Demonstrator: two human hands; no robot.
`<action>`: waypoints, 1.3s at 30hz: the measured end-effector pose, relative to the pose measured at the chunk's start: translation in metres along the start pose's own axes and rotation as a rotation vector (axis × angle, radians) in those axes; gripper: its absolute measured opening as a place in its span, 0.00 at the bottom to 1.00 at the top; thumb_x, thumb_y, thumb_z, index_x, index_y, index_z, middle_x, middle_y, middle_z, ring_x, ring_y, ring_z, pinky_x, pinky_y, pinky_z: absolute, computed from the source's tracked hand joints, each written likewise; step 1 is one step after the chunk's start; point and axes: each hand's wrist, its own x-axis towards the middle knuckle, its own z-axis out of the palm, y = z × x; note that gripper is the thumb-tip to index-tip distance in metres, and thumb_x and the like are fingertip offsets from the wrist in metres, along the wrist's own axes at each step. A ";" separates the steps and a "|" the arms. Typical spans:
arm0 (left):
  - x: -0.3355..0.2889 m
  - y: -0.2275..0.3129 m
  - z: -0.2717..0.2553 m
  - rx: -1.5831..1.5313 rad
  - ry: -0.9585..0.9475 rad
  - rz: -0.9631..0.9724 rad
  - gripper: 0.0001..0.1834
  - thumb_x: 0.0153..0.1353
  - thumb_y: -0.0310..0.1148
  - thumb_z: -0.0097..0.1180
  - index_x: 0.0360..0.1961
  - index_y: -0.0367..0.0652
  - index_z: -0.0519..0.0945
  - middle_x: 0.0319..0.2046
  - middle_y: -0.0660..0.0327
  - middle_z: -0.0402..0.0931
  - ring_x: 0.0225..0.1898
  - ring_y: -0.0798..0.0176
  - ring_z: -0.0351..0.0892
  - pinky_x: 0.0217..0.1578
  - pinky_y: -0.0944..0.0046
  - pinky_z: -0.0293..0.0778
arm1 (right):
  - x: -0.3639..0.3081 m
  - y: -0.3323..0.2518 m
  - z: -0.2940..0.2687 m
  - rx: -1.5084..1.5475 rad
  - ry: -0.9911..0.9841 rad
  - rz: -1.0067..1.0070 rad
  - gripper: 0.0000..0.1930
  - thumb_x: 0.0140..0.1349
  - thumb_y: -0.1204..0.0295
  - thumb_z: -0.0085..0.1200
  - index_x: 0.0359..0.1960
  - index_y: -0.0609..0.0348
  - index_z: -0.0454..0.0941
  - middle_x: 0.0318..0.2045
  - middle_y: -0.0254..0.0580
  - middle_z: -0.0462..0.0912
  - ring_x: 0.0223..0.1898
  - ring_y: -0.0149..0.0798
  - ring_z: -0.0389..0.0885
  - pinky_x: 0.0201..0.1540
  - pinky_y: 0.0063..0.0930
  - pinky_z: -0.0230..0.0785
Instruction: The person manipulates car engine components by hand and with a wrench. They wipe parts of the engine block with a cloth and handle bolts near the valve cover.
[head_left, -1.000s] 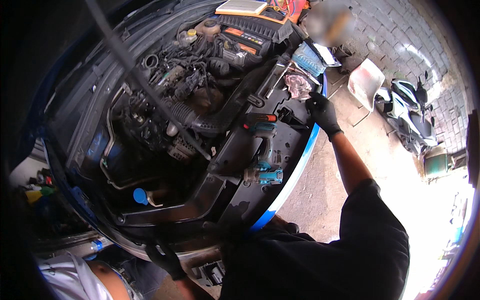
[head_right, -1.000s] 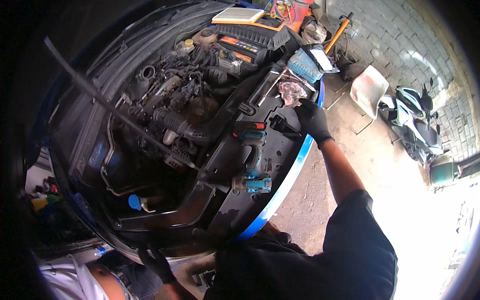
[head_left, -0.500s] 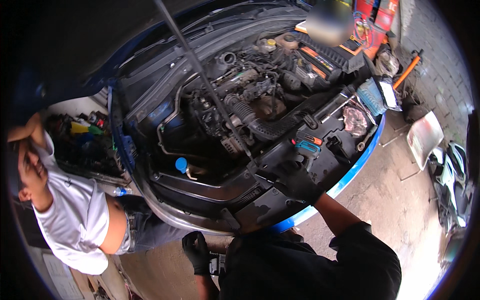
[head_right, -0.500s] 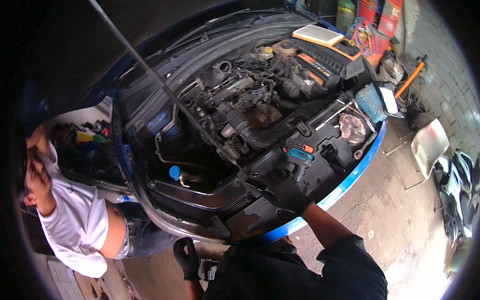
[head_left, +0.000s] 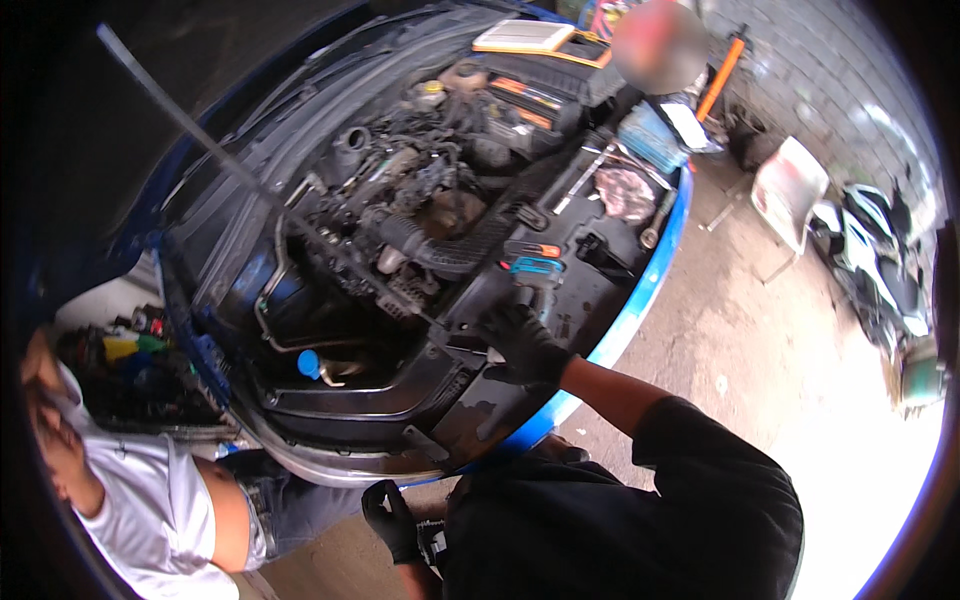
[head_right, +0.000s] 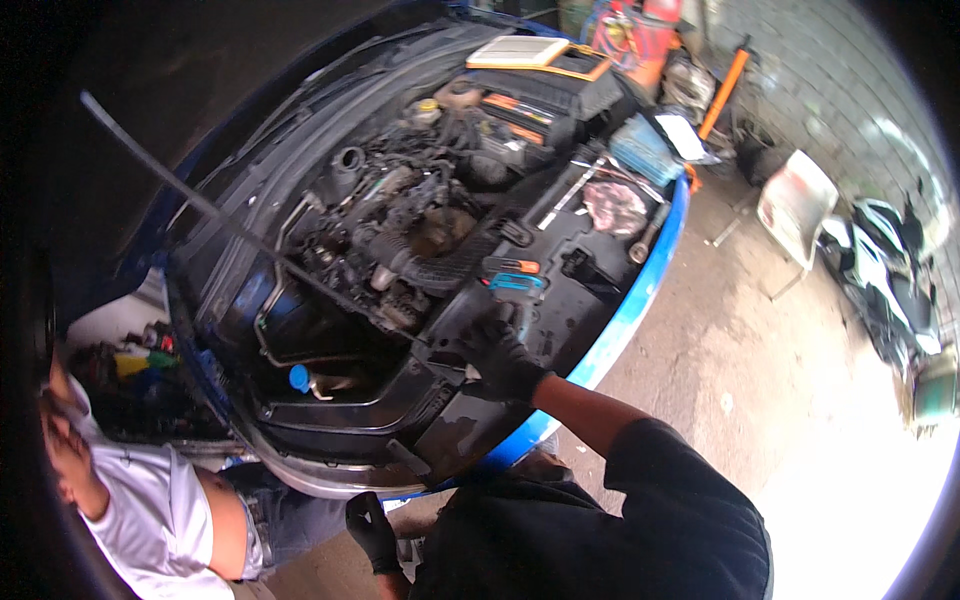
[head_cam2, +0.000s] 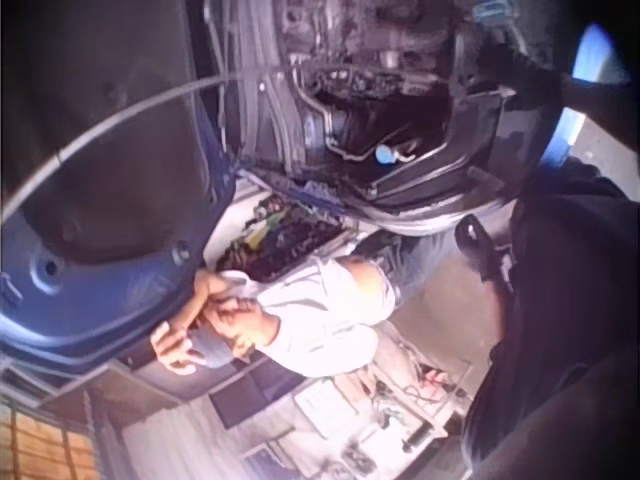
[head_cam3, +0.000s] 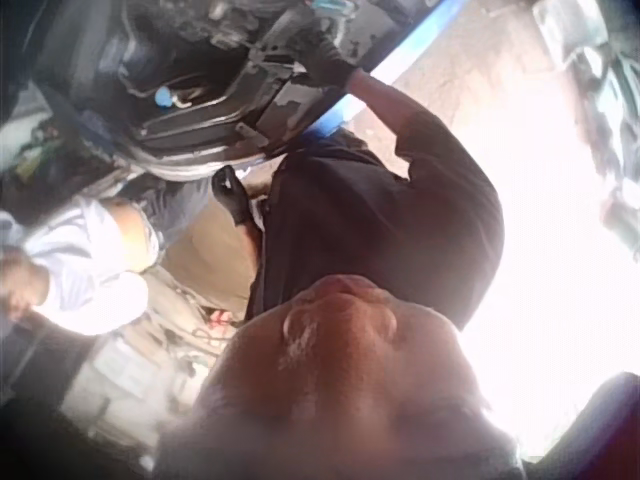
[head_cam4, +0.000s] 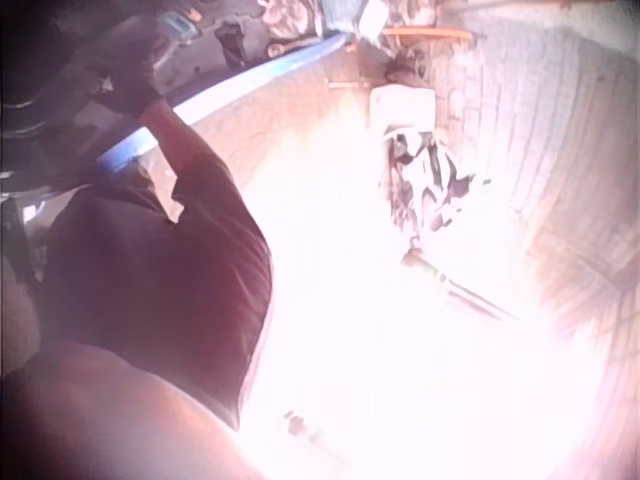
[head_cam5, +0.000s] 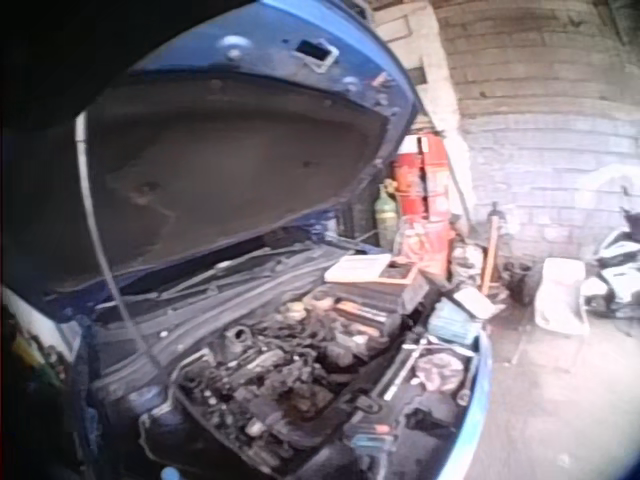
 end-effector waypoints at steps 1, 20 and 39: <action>0.001 -0.001 0.001 -0.029 -0.014 -0.008 0.08 0.66 0.29 0.60 0.36 0.32 0.81 0.36 0.53 0.82 0.39 0.54 0.80 0.44 0.56 0.74 | -0.002 0.001 0.004 -0.015 0.077 0.006 0.45 0.55 0.39 0.57 0.68 0.56 0.68 0.70 0.56 0.64 0.72 0.67 0.56 0.71 0.69 0.43; 0.012 -0.001 -0.010 0.019 -0.079 -0.042 0.08 0.66 0.30 0.61 0.38 0.34 0.83 0.37 0.52 0.83 0.40 0.53 0.81 0.45 0.57 0.75 | -0.005 -0.003 -0.004 0.047 0.108 0.011 0.46 0.51 0.45 0.63 0.70 0.54 0.66 0.72 0.52 0.62 0.75 0.64 0.50 0.75 0.66 0.33; -0.102 -0.043 -0.007 -0.051 0.509 -0.567 0.13 0.63 0.37 0.63 0.31 0.35 0.85 0.29 0.48 0.83 0.34 0.44 0.83 0.38 0.53 0.77 | 0.023 -0.019 -0.026 0.121 -0.088 -0.287 0.41 0.63 0.59 0.62 0.75 0.57 0.58 0.73 0.53 0.63 0.73 0.59 0.60 0.74 0.49 0.50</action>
